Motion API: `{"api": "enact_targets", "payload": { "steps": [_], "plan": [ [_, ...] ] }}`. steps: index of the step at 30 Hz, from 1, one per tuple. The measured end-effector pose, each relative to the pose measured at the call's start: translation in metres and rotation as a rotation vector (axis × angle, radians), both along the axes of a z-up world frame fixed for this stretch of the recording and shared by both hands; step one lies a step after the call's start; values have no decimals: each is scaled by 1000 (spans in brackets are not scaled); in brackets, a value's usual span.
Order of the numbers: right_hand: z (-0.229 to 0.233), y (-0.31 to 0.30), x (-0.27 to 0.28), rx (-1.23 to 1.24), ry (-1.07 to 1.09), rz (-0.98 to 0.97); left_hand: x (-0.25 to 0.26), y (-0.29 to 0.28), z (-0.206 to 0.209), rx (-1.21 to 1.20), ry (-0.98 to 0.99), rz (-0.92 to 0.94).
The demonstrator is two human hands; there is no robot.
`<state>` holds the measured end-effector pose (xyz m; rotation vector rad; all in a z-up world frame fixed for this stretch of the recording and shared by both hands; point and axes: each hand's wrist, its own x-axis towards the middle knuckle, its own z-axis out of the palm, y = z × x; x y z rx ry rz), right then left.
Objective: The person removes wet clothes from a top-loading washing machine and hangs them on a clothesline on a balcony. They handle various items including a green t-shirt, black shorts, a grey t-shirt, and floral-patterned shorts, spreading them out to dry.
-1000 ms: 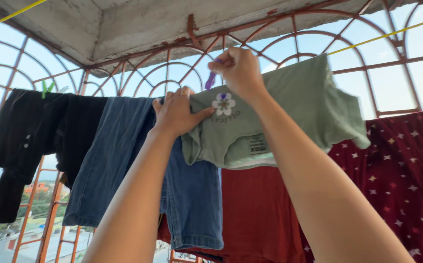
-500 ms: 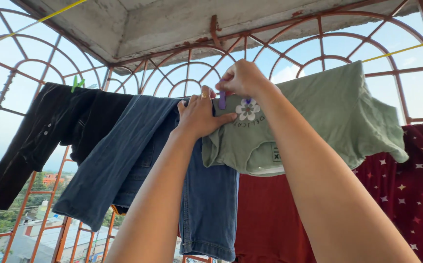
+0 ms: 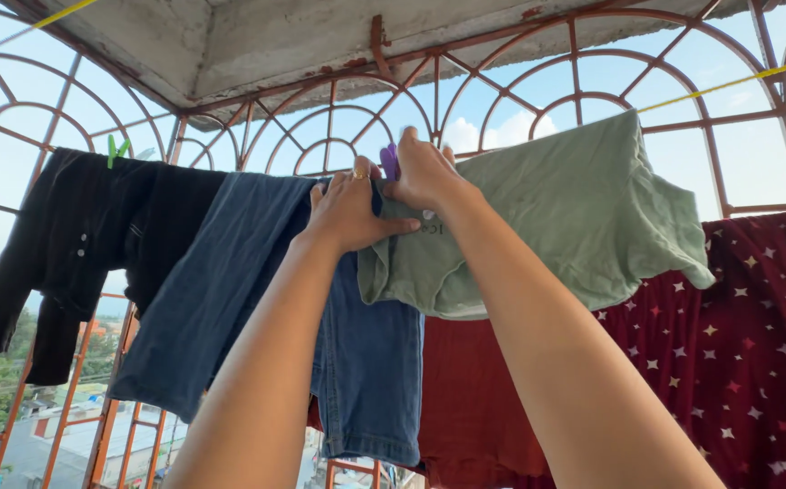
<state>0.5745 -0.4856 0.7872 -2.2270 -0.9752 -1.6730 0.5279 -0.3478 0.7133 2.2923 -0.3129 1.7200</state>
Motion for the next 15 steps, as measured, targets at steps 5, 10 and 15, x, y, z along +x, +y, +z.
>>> {"api": "enact_targets", "payload": {
  "steps": [5, 10, 15],
  "plan": [
    [-30, 2, -5, 60, -454, 157, -16, 1, 5, 3, 39, 69],
    [-84, -7, -25, 32, -291, 174, -43, 20, -54, 48, 170, 201],
    [-183, -1, -68, -112, -358, 218, -90, 66, -150, 62, 117, 159]
  ]
}}
